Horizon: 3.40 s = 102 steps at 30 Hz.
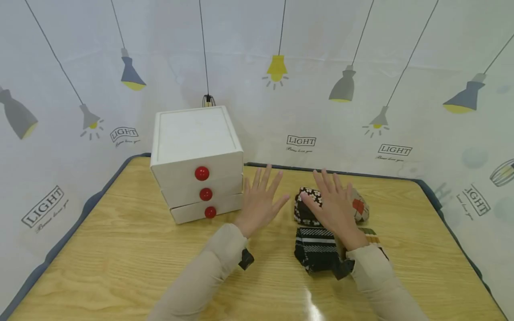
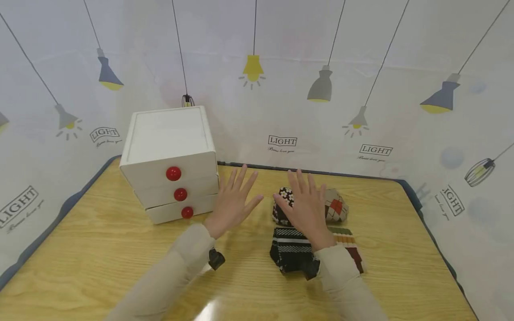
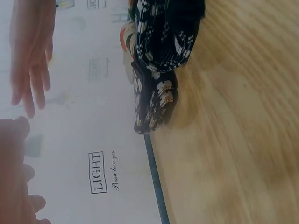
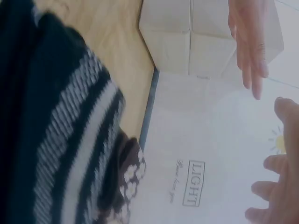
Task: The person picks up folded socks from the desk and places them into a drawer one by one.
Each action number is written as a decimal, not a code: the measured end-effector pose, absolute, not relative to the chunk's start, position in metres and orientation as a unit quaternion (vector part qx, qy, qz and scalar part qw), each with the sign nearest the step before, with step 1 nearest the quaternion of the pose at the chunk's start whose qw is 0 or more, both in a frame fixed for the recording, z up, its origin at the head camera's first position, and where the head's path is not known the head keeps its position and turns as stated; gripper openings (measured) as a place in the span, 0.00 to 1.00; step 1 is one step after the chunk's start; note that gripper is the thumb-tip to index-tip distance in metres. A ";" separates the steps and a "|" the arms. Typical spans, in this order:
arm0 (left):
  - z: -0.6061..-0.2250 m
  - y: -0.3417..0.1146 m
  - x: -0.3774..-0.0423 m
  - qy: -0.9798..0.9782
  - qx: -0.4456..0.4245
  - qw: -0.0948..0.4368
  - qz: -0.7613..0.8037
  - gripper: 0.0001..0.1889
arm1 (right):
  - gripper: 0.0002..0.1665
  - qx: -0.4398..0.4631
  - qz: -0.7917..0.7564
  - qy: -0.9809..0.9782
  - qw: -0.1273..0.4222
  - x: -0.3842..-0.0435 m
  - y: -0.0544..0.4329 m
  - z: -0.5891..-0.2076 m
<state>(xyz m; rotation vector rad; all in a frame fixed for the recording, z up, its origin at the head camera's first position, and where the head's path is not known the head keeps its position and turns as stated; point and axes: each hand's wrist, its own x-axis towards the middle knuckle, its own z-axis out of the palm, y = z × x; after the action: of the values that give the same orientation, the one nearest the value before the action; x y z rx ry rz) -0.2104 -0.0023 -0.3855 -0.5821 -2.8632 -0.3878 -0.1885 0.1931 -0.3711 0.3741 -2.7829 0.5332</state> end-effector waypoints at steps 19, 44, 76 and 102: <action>-0.358 -0.102 -0.142 -0.907 -0.310 0.213 -0.191 0.34 | 0.31 0.234 0.398 -0.881 0.101 -0.164 0.130 -0.368; -0.275 -0.228 -0.188 -0.938 -0.142 0.112 -0.297 0.26 | 0.26 0.310 0.578 -0.753 -0.061 -0.202 0.027 -0.319; -0.265 -0.259 -0.209 -0.850 -0.130 -0.110 -0.499 0.25 | 0.14 0.264 0.621 -0.726 0.130 -0.188 -0.021 -0.326; -0.270 -0.260 -0.208 -0.847 -0.123 -0.106 -0.506 0.26 | 0.16 0.345 0.618 -0.684 0.176 -0.115 0.016 -0.371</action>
<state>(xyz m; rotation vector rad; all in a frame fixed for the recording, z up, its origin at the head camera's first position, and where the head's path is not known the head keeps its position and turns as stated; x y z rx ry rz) -0.2082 -0.2600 -0.2700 -0.4149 -2.8563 -1.7068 -0.1152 0.0160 -0.3711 0.9785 -1.9368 1.7517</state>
